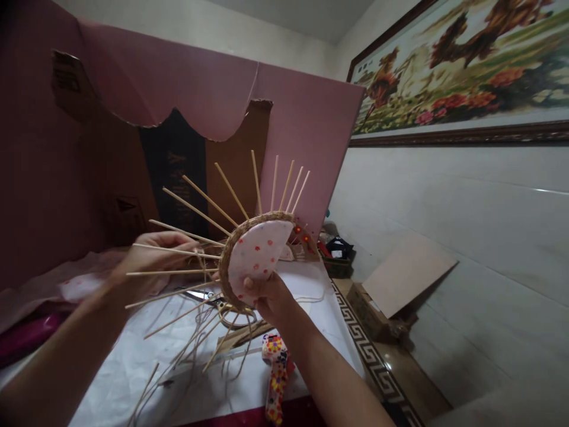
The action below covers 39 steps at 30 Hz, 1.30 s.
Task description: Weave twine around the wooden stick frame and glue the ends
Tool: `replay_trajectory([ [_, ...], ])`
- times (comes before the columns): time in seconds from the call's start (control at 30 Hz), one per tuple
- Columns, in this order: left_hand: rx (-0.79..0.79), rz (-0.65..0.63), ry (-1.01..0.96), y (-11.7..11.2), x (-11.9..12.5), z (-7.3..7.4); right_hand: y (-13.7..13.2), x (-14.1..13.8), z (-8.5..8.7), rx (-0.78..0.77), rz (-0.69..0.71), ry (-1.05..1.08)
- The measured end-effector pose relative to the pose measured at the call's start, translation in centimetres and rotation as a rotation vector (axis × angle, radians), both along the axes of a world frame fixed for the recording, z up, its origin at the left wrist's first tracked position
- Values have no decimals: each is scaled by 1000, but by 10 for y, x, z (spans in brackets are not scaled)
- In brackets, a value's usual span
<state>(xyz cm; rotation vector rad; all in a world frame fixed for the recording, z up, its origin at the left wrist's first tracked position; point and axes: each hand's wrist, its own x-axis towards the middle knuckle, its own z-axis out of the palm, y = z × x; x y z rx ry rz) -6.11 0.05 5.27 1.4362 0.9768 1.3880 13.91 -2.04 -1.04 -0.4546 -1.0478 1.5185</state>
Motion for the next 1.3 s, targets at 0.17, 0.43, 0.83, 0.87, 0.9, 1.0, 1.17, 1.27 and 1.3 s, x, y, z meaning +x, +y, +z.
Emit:
replay_trajectory([
  [0.17,-157,-233,-104,-2,34,-19,-4,-4,4,37,-3,-44],
  [0.43,-80,-178,-78,5,38,-30,-4,-1,8,93,0,-81],
  [0.83,-45,-222,-2,9,48,-48,-1,-2,18,88,-88,-84],
  [0.87,-44,-226,2,9,48,-49,-1,-2,18,86,-87,-81],
  [0.9,-43,-231,7,9,49,-50,-1,-3,17,84,-81,-82],
  [1.0,-43,-245,22,10,49,-52,-1,-4,16,74,-72,-91],
  [1.17,-41,-260,47,16,42,-51,-1,-2,12,70,-74,-79],
  [1.27,-36,-277,55,16,35,-44,-1,-2,9,64,-60,-81],
  [1.3,-31,-288,45,15,32,-41,-1,-3,8,63,-47,-88],
])
